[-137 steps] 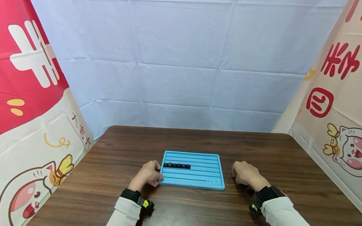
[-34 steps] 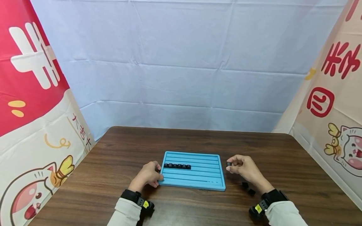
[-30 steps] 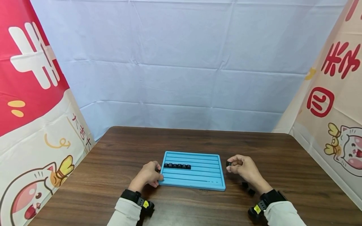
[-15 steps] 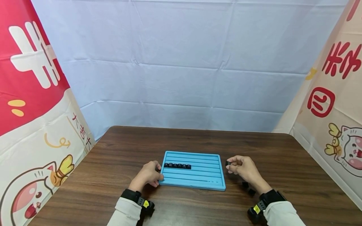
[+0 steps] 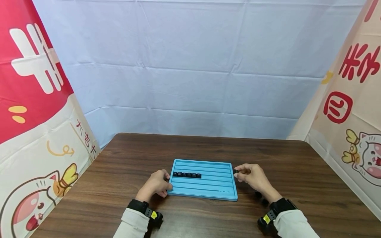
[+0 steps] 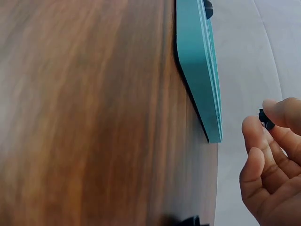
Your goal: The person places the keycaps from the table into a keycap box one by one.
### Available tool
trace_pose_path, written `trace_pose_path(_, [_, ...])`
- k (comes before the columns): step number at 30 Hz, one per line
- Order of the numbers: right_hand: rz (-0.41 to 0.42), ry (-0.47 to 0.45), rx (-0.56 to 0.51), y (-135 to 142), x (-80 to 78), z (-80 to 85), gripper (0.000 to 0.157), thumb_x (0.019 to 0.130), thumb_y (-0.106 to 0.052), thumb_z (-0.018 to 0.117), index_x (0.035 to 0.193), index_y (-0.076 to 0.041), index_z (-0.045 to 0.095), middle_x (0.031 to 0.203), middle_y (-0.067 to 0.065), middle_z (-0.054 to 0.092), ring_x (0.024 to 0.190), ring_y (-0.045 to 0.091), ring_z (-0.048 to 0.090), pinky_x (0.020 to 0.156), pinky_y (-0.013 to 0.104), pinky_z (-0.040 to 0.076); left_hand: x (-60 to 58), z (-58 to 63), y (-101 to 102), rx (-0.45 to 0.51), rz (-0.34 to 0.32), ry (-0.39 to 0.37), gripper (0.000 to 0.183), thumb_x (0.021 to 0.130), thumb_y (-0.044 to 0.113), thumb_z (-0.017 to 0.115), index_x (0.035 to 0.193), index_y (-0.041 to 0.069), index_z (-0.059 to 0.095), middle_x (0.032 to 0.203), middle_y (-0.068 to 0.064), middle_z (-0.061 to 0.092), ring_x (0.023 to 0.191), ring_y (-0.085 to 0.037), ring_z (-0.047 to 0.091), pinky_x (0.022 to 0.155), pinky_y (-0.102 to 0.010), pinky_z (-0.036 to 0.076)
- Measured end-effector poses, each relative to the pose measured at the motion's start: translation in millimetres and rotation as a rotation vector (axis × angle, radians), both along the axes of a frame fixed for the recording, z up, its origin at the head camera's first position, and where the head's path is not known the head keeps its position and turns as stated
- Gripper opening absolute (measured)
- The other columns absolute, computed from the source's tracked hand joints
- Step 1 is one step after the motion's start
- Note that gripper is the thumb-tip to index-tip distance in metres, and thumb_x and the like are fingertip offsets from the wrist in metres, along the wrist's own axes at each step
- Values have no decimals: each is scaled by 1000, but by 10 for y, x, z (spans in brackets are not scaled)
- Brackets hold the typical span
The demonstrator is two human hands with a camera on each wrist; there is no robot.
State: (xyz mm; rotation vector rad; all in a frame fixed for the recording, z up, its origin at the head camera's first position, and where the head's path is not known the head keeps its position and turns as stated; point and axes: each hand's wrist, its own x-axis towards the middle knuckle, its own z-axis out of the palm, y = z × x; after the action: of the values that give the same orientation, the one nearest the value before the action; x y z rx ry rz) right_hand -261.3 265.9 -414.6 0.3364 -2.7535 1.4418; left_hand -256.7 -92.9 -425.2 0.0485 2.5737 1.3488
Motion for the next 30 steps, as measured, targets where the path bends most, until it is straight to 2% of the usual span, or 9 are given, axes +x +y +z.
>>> trace_pose_path(7, [59,25,2,-94,-37,-29,26,84,-6,68,106,7,63,81,11,65,68,26,63,58,35,54,-11,-13,-1,-3,4,2,26,76,-6,68,93,-2,49,69,-16,52,45,-19,57,42,-30,52])
trace_pose_path(15, [109,-3,5,-223,-87,-42,27,85,-9,68,106,6,62,84,9,65,68,23,63,61,35,54,-1,-10,2,1,0,7,26,76,-7,69,92,-2,49,70,-16,52,45,-19,57,42,-30,52])
trace_pose_path(22, [136,-32,-13,-350,-128,-73,25,85,-8,67,105,6,61,84,10,65,68,24,64,59,33,54,4,-4,-7,5,-1,6,26,75,-7,68,92,-2,49,70,-16,52,45,-20,58,42,-30,52])
trace_pose_path(30, [193,11,34,-461,-135,-99,22,85,-10,68,101,4,63,79,7,63,65,22,62,55,33,52,-11,-13,-11,5,0,4,26,75,-6,68,93,-2,49,70,-15,51,45,-19,57,42,-30,52])
